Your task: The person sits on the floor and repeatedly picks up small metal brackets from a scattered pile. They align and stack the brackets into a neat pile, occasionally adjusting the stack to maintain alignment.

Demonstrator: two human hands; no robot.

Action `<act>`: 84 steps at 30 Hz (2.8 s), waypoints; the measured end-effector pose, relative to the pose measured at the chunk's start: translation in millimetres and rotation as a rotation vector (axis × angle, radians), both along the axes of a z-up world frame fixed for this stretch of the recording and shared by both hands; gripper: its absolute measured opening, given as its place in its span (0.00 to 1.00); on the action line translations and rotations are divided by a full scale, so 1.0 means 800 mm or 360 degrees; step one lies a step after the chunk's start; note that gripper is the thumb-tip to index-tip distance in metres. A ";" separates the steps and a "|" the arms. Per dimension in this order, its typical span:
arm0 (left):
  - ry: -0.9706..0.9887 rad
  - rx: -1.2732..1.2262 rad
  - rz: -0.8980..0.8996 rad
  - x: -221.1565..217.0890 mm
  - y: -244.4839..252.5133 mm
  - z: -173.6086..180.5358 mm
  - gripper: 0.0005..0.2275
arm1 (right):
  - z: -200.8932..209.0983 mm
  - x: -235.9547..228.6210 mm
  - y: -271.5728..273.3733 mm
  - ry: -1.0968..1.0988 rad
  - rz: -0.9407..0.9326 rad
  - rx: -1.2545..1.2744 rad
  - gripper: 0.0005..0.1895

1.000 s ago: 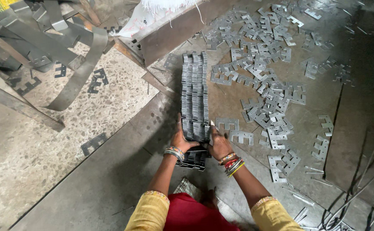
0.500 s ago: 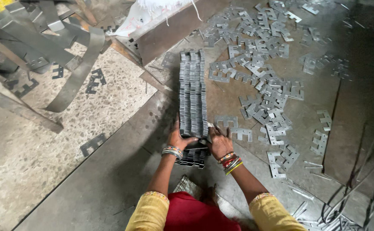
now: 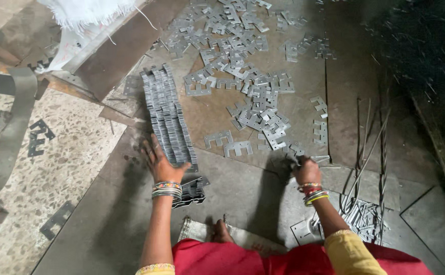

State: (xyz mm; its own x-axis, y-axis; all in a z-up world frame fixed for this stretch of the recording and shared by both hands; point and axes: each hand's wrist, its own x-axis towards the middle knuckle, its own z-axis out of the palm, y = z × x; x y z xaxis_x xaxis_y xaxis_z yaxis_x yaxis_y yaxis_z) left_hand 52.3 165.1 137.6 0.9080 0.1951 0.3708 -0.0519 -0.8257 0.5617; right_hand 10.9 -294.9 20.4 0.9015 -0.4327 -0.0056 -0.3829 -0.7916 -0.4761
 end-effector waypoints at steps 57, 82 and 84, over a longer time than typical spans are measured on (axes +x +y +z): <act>0.0928 -0.2618 -0.0262 -0.010 -0.216 -0.025 0.21 | -0.059 0.211 -0.068 0.0432 -0.0450 -0.0189 0.57; 0.0447 -0.2617 0.0235 0.011 -0.190 -0.030 0.33 | -0.044 0.441 0.056 0.0129 0.0435 -0.0181 0.50; 0.0470 -0.2668 0.0233 0.010 -0.190 -0.036 0.33 | -0.058 0.455 0.049 0.0201 0.0526 -0.0237 0.51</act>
State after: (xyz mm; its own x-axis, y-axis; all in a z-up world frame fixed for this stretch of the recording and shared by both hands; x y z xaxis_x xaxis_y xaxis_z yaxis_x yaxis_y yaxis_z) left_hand 60.1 12.8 108.6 0.8434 0.2481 -0.4766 0.2223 0.6464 0.7299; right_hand 374.8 -255.8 -26.4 0.9888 -0.1233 -0.0843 -0.1437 -0.9392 -0.3118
